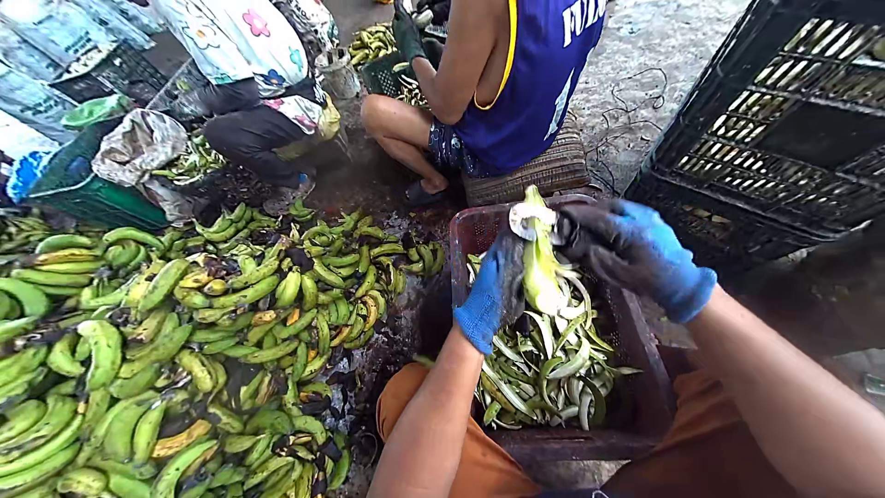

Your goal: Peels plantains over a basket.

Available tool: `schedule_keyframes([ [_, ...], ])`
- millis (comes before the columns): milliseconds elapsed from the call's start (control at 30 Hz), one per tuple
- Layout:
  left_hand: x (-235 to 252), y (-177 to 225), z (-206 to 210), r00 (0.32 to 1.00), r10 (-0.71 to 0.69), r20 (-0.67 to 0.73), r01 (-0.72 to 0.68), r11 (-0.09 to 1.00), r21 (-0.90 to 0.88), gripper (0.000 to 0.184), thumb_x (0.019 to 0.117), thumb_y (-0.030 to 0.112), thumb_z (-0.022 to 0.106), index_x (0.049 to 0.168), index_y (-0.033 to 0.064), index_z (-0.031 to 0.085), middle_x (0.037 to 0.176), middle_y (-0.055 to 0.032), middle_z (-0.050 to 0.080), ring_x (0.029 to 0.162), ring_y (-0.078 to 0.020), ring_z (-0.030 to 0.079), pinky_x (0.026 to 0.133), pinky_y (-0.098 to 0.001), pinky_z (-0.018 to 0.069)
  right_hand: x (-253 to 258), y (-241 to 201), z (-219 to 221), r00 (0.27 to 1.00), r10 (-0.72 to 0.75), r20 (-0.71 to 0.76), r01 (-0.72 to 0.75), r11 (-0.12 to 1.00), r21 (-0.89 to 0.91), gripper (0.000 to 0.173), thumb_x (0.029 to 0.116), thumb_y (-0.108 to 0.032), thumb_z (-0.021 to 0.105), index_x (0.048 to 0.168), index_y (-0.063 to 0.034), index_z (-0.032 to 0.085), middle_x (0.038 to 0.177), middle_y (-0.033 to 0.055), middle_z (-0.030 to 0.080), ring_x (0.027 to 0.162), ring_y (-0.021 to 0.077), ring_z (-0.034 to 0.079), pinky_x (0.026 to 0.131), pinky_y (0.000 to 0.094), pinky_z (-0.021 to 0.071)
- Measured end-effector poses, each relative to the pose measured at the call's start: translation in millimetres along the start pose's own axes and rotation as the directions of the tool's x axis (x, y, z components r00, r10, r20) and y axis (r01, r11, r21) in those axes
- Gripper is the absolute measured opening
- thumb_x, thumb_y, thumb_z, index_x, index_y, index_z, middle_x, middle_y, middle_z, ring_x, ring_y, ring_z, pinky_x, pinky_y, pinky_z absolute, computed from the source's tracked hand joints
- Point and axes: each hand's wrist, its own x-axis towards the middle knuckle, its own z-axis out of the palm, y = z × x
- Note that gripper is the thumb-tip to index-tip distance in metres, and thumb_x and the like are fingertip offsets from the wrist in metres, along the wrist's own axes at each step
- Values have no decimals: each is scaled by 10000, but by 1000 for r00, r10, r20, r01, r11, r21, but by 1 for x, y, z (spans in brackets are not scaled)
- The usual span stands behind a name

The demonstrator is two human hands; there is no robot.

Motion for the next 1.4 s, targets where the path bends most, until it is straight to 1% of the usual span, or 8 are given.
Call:
schedule_keyframes([
  [167,5,0,-3,995,-70,67,71,997,-7,424,1101,338,393,1506,230,461,1262,-21,654,1011,-87,655,853,-314,572,10,13,-18,966,257,-36,-259,964,-62,532,1000,-410,504,1508,-252,518,1210,234,646,1054,452,629,815,680,484],
  [400,19,-12,-7,962,25,-271,-46,997,-69,482,1118,386,306,1574,235,339,1493,-20,511,1276,-142,555,1031,-401,511,-19,-10,14,978,-204,45,201,977,66,519,951,-455,549,1409,-226,632,1084,128,709,923,270,690,771,510,574],
  [567,2,7,2,968,-110,227,153,972,-179,425,1107,378,352,1496,237,447,1239,-70,682,896,-168,703,699,-323,609,10,16,-20,988,157,-12,-157,987,-40,486,983,-355,555,1457,-253,583,1227,211,658,1090,421,637,890,663,495],
  [633,6,8,4,937,-143,319,192,973,-127,442,1103,325,364,1532,231,412,1252,-75,668,930,-169,690,758,-336,597,12,22,-27,969,246,-35,-248,968,-33,516,996,-401,543,1488,-247,542,1244,223,641,1100,437,620,886,676,473],
  [767,17,-11,-5,991,82,-101,-76,995,67,455,1117,339,310,1527,177,422,1397,-38,585,1183,-120,603,994,-370,526,-9,-5,-3,999,-36,10,36,999,10,516,951,-379,547,1423,-179,605,1153,158,693,1004,334,671,836,587,544],
  [867,25,-12,-3,947,37,-318,-104,975,-195,472,1119,420,251,1537,235,372,1412,9,569,1197,-106,598,974,-359,546,-18,-14,18,979,-204,18,204,979,12,526,959,-462,539,1443,-266,594,1094,126,716,938,295,697,764,541,568],
  [1133,3,5,8,977,-128,171,132,991,-10,454,1101,380,368,1527,239,437,1324,-34,625,1075,-107,639,911,-341,553,11,20,-11,974,221,51,-224,972,77,546,1016,-434,433,1508,-219,528,1344,168,637,1192,369,619,960,638,472],
  [1400,20,-9,3,932,-9,-361,-116,939,-323,476,1107,483,234,1483,273,435,1344,29,594,1133,-89,613,911,-337,563,-13,-17,21,990,-141,-6,140,990,-32,507,945,-420,559,1415,-240,621,1162,162,700,984,350,689,779,587,551],
])
